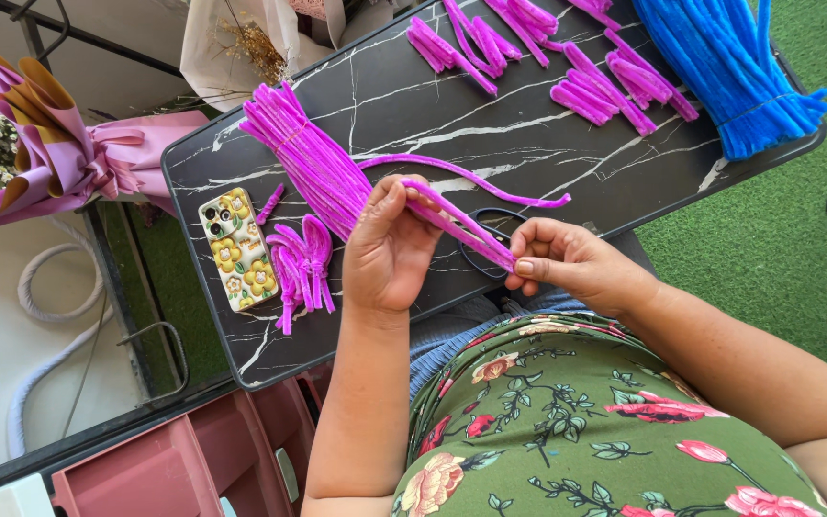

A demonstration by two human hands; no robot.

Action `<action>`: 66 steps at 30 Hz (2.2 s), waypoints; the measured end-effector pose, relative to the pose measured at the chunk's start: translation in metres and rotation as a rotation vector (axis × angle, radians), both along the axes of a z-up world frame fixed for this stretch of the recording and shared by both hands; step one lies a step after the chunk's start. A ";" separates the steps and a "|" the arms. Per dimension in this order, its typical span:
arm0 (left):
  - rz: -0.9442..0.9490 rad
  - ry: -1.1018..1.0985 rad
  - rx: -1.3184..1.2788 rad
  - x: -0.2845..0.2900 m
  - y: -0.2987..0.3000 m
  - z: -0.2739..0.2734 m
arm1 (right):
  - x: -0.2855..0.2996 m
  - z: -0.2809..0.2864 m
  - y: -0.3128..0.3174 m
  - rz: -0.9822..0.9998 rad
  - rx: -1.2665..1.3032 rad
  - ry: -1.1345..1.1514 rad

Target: The person cuts long purple craft stems into shorter pieces using scissors. They repeatedly measure, cut, and place the pieces on the table, organizing them into small piles.

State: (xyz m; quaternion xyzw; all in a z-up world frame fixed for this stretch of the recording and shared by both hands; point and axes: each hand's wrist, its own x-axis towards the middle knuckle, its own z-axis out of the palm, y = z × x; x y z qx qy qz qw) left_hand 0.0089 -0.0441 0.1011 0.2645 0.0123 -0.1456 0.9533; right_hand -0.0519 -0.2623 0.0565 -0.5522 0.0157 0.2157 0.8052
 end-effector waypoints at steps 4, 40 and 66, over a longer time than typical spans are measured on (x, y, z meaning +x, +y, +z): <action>-0.061 0.040 -0.091 -0.002 -0.005 -0.014 | -0.011 -0.008 -0.002 -0.014 0.037 0.022; 0.023 0.127 -0.267 -0.022 -0.024 -0.036 | -0.022 -0.042 0.008 0.021 0.297 0.212; 0.052 -0.042 -0.010 -0.015 -0.005 -0.031 | 0.015 -0.005 -0.042 -0.187 -0.311 -0.205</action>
